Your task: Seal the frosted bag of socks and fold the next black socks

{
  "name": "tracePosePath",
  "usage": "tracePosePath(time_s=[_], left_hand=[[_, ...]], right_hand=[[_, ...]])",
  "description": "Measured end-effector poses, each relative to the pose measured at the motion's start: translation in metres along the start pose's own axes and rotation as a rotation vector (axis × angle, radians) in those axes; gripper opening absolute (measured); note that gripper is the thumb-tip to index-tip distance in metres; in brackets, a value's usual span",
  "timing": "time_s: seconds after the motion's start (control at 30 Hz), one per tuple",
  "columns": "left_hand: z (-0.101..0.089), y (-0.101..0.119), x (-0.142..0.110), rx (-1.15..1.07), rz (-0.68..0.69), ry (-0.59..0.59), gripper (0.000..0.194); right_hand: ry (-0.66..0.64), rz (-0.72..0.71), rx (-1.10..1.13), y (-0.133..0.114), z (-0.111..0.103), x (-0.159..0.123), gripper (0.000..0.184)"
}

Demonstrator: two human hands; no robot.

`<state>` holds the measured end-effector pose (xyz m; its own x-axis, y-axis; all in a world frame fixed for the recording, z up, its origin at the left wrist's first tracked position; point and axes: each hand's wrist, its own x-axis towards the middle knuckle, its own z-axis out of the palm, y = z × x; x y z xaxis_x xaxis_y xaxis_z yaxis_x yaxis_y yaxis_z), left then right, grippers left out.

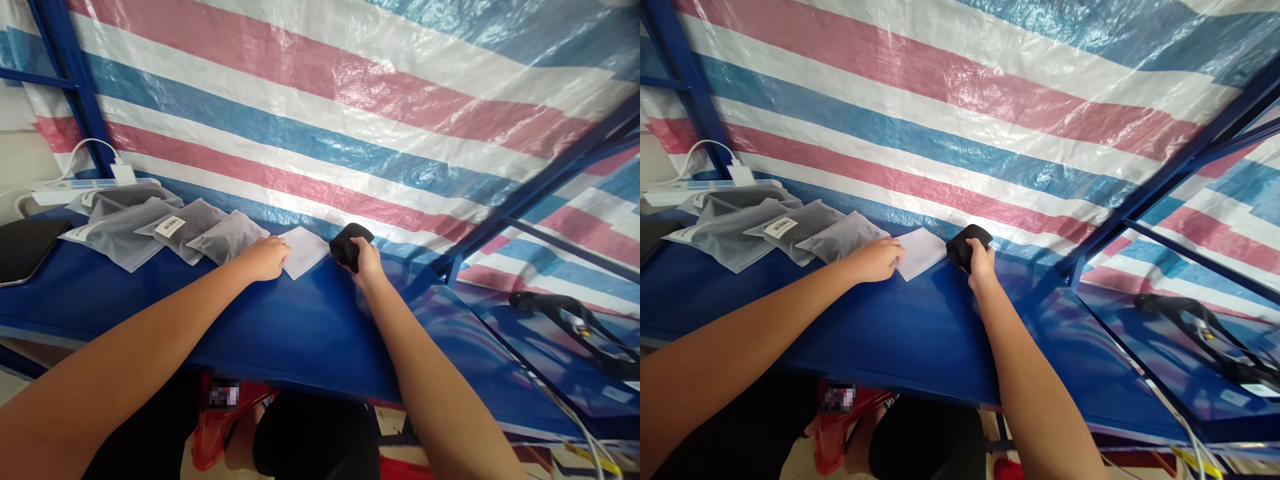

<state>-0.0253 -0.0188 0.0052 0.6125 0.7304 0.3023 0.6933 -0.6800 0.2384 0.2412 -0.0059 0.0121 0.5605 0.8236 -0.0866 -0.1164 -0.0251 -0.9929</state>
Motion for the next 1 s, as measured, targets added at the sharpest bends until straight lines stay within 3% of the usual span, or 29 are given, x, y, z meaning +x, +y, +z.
tracePosePath(time_s=[0.13, 0.4, 0.57, 0.7, 0.9, 1.0], left_hand=[[0.005, -0.009, 0.0, -0.113, -0.092, 0.037, 0.014], [0.008, -0.009, 0.002, -0.211, -0.041, 0.121, 0.027], [0.008, -0.008, 0.005, -0.317, -0.064, 0.199, 0.019], [0.006, -0.001, 0.009, -0.612, -0.201, 0.3, 0.023], [0.009, 0.012, 0.013, -1.223, -0.281, 0.162, 0.042], [0.011, 0.015, 0.012, -1.295, -0.29, 0.133, 0.051]], right_hand=[[0.001, -0.005, 0.007, -0.001, 0.0, -0.002, 0.042], [-0.035, 0.008, -0.009, 0.0, 0.0, -0.004, 0.047], [-0.162, 0.03, 0.006, -0.002, 0.001, -0.007, 0.043], [-0.338, -0.052, 0.013, -0.005, 0.006, -0.019, 0.048], [-0.537, -0.148, -0.048, -0.01, 0.015, -0.052, 0.052], [-0.619, -0.145, -0.078, -0.011, 0.017, -0.061, 0.055]])
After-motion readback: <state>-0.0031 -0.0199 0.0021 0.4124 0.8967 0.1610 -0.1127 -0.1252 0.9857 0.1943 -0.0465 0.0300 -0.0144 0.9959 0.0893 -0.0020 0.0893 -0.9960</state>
